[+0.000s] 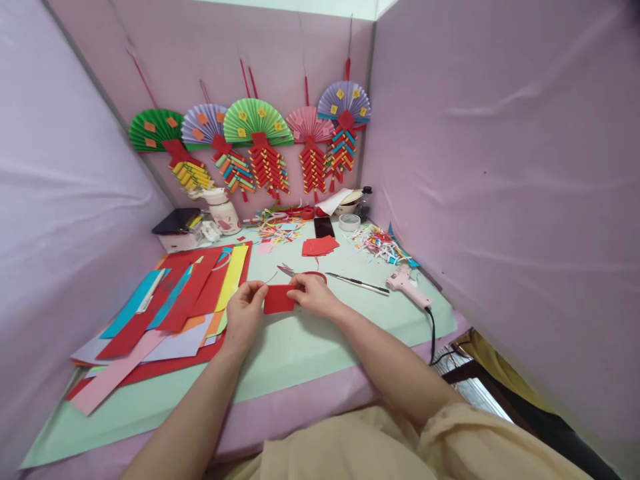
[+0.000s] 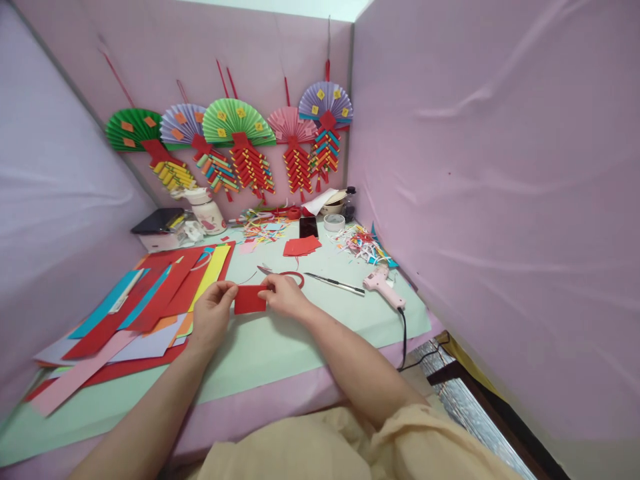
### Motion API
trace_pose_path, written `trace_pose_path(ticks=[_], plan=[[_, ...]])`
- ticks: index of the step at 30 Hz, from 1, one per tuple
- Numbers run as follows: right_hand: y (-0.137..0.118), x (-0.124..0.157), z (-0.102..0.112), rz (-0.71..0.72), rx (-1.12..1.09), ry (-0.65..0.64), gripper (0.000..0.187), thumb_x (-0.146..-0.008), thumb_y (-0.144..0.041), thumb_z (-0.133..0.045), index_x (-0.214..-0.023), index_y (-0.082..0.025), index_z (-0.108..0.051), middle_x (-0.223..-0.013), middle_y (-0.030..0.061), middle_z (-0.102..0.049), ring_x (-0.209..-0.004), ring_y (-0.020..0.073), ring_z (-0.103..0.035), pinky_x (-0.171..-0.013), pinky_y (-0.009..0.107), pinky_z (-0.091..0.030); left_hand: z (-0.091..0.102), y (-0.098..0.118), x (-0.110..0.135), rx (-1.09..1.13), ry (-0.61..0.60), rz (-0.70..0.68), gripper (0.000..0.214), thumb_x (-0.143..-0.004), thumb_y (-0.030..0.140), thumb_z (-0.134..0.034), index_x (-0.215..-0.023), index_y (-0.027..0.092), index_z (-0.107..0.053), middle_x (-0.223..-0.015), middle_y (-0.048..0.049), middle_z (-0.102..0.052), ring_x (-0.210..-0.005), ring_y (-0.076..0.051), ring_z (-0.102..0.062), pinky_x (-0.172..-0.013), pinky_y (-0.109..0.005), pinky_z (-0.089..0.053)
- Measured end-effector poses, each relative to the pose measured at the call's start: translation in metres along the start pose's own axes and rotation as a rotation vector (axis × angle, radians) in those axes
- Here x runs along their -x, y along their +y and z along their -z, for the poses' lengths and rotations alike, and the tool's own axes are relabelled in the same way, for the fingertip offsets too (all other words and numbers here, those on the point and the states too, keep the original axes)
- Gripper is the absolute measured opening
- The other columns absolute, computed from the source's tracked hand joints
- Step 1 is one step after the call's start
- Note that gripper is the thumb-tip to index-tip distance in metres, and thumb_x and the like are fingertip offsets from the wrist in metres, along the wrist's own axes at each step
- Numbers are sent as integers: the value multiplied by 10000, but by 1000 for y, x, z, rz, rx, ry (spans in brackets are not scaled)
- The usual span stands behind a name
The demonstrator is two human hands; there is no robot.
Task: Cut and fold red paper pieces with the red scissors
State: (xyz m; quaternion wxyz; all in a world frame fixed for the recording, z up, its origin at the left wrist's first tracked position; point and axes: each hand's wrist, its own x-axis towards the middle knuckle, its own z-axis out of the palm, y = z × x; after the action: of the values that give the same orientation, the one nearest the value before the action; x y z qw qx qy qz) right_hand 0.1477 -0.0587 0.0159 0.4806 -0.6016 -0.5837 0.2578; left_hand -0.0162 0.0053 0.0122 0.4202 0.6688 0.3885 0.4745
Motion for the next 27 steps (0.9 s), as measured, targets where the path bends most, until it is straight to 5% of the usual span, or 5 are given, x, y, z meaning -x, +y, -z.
trace_pose_path(ticks=[6,11,20,27], plan=[[-2,2,-3,29,4,-7,14,-745,-179,-601,-733,-177,-607,-616,-34,-568,-591,113,-501,-575,222,-343,-1,9,6,-249,108,-164,119,-802,302,-543,-783,193,-587,-770,-3,-607,-747,-159,-549,-714,-261,-415],[-3,2,-6,40,4,22,26,-741,-176,-606,-716,-180,-598,-620,-34,-572,-597,113,-501,-588,225,-347,0,10,7,-223,114,-187,137,-810,321,-550,-769,195,-586,-780,-10,-600,-765,-166,-555,-722,-263,-417],[1,-2,-3,-93,-331,170,138,-707,-310,-606,-715,-181,-557,-618,-34,-567,-576,118,-496,-586,248,-389,-6,1,0,242,-111,127,474,-730,454,-670,-1117,192,-590,-1013,-49,-628,-884,-169,-598,-788,-304,-489],[0,-3,-3,-133,-634,188,284,-630,-401,-701,-727,-176,-559,-678,4,-639,-610,133,-551,-624,272,-418,-9,11,9,480,-211,288,329,-621,378,-787,-814,136,-674,-879,-48,-653,-823,-165,-619,-814,-355,-533]])
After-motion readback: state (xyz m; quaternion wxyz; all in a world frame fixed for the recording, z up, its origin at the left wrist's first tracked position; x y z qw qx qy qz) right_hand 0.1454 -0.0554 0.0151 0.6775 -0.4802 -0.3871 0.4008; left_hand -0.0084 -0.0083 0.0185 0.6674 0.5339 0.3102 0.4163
